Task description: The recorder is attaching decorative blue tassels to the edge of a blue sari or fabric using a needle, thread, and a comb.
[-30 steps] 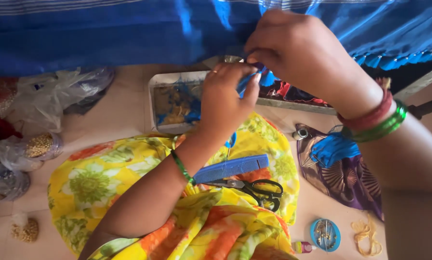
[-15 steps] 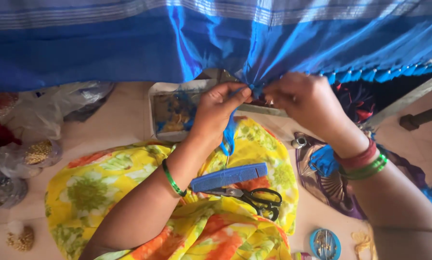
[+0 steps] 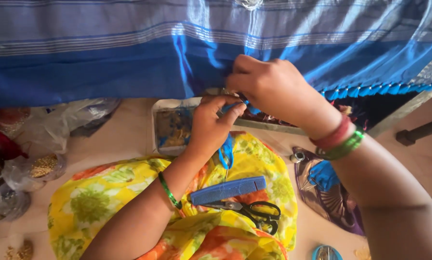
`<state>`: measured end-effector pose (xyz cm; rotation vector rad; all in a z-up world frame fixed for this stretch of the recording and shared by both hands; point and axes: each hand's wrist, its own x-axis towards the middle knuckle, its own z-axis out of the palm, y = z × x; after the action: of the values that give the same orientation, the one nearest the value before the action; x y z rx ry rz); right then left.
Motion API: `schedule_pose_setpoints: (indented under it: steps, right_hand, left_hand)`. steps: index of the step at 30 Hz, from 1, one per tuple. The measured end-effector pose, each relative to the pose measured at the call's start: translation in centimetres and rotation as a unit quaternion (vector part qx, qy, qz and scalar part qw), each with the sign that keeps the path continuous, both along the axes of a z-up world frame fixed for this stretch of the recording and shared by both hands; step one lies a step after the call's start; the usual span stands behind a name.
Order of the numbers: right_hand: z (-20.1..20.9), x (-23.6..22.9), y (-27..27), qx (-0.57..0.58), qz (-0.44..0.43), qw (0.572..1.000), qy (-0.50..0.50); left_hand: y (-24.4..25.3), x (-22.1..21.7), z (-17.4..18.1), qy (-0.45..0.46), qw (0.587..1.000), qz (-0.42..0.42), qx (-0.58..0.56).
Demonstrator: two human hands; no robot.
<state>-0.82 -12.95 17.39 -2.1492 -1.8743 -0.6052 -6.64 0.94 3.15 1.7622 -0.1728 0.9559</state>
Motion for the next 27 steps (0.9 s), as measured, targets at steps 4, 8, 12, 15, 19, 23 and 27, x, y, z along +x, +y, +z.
schedule_pose_setpoints:
  steps: [4,8,12,15,19,23,27]
  right_hand:
    - [-0.5,0.2,1.2,-0.043,-0.087,0.993,-0.065]
    - [-0.4,0.2,0.7,-0.040,-0.118,0.991,-0.046]
    - [-0.8,-0.6,-1.2,0.047,-0.065,0.997,0.004]
    - [-2.0,-1.3,-2.3,0.123,-0.068,0.988,0.068]
    - [-5.3,-1.5,-2.7,0.123,-0.169,0.920,0.330]
    - [-7.0,-0.6,-4.1,0.182,-0.155,0.911,0.336]
    - [-8.1,-0.5,-5.1,0.152,-0.120,0.962,0.191]
  left_hand:
    - [0.1,-1.7,2.6,0.010,0.996,0.062,0.063]
    - [-0.4,-3.0,4.2,-0.091,0.929,0.188,0.306]
    - [-0.7,0.1,0.3,-0.013,0.975,0.129,0.180]
    - [0.0,1.7,-2.3,0.127,0.992,-0.014,-0.010]
    - [0.0,1.4,-2.5,0.223,0.841,-0.305,-0.387]
    - [0.1,1.5,-2.8,0.206,0.835,-0.294,-0.416]
    - [0.1,1.3,-2.1,0.188,0.832,-0.307,-0.423]
